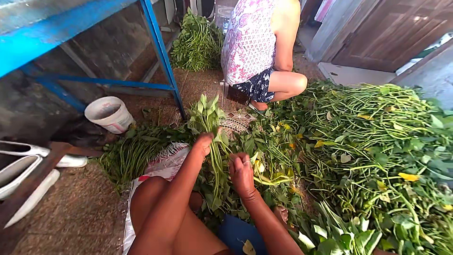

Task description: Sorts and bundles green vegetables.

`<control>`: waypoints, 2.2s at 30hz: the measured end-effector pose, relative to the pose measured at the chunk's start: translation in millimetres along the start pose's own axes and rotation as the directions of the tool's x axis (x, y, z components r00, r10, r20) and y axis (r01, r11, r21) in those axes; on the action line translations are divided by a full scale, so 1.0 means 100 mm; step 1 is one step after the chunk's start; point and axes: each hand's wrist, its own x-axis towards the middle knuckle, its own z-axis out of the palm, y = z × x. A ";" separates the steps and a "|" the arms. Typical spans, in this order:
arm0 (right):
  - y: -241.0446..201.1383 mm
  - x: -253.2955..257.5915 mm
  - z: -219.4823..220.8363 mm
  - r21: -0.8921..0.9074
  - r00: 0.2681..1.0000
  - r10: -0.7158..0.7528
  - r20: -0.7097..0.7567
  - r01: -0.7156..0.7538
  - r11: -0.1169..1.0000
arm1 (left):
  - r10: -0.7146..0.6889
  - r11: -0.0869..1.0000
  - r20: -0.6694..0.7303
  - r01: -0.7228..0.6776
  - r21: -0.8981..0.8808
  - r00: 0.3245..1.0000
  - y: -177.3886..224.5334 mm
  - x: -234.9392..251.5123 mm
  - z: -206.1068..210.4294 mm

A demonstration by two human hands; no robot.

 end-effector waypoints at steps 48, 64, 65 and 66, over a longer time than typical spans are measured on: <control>1.92 0.01 -0.04 0.245 0.177 0.724 0.666 -0.969 0.011 | 0.333 0.868 -0.202 -0.383 -0.316 0.921 0.49 0.00 0.00; 2.10 -0.29 0.67 -0.032 0.301 0.920 0.249 -0.947 0.319 | 0.134 0.958 -0.021 -0.135 -0.251 0.991 0.50 0.03 0.09; 2.07 -0.15 0.52 -0.073 0.335 0.919 0.208 -0.932 0.356 | 0.129 0.959 -0.016 -0.129 -0.253 0.991 0.49 0.04 0.11; 2.03 -0.04 0.38 -0.148 0.348 0.913 0.213 -0.912 0.382 | 0.122 0.961 -0.012 -0.121 -0.250 0.992 0.48 0.04 0.13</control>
